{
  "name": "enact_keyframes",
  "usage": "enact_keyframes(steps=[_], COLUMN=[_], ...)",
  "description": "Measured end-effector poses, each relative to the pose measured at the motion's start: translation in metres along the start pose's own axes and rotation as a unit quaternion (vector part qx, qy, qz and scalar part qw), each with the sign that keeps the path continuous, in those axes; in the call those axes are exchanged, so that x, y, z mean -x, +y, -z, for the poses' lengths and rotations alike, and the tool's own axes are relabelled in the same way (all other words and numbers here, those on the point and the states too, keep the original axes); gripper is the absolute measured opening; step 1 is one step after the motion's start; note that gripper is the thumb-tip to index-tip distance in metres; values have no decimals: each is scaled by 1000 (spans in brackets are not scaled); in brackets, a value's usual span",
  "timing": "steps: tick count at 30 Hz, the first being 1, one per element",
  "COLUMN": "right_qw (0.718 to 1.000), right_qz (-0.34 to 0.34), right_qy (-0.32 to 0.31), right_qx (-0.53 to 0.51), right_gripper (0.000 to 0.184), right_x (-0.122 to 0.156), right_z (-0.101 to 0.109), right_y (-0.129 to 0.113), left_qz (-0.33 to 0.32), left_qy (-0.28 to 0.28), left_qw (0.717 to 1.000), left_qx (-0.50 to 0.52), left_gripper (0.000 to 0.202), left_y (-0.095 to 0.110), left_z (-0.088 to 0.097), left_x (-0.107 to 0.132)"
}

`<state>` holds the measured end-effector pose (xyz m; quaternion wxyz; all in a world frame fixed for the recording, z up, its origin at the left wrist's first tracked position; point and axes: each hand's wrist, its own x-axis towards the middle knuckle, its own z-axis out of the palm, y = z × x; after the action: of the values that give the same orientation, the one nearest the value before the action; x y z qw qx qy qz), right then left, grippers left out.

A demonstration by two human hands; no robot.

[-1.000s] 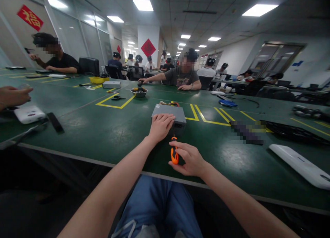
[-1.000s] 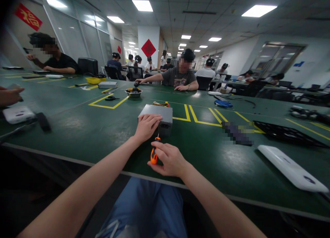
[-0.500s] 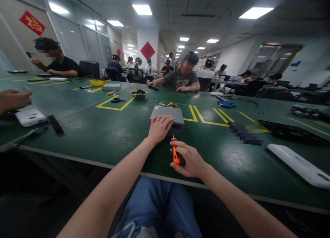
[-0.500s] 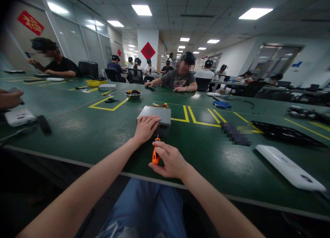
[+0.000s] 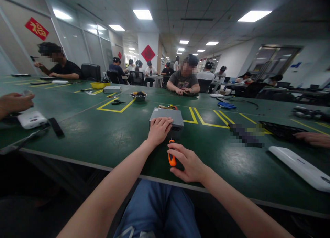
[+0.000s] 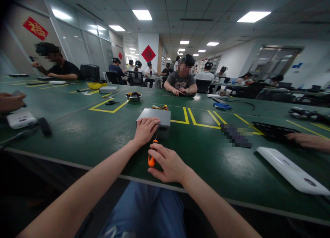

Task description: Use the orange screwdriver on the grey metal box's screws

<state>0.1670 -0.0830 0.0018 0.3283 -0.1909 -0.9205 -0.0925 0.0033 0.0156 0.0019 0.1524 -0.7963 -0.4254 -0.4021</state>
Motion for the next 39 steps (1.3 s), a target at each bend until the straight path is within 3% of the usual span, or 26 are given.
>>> enact_keyframes(steps=[3, 8, 11, 15, 18, 22, 25, 29, 33, 36, 39], right_qw=[998, 997, 999, 999, 998, 998, 998, 1000, 998, 997, 998], right_qz=[24, 24, 10, 22, 21, 1, -10, 8, 16, 4, -14], right_qy=[-10, 62, 36, -19, 12, 67, 41, -5, 37, 68, 60], right_qx=[56, 34, 4, 41, 50, -17, -43, 21, 55, 20, -27], right_gripper=[37, 33, 40, 38, 35, 34, 41, 40, 32, 30, 36], right_x=[-2, -1, -2, -4, -3, 2, 3, 1, 1, 2, 2], right_z=[0, -6, -4, 1, -1, -5, -3, 0, -3, -5, -3], right_y=[-1, -1, -2, -3, -2, 1, 2, 1, 0, 0, 0], left_qz=[-4, -3, -3, -1, -1, -2, -3, -7, -9, -9, -8], left_qy=[7, 15, 13, 9, 7, 1, -3, -6, -10, -13, -17], left_qw=[1000, 1000, 1000, 1000, 1000, 1000, 1000, 1000, 1000, 1000, 1000], left_qx=[-1, -2, -1, 3, 11, 20, 22, 23, 19, 19, 20], left_gripper=[26, 26, 26, 27, 27, 28, 28, 29, 31, 32, 33], left_y=[0, 0, 0, 0, 1, 2, 2, 2, 1, 1, 1], left_z=[-1, -1, 0, 1, 2, 5, 7, 7, 6, 6, 7], left_x=[0, 1, 1, 0, 1, 1, 1, 1, 2, 2, 2])
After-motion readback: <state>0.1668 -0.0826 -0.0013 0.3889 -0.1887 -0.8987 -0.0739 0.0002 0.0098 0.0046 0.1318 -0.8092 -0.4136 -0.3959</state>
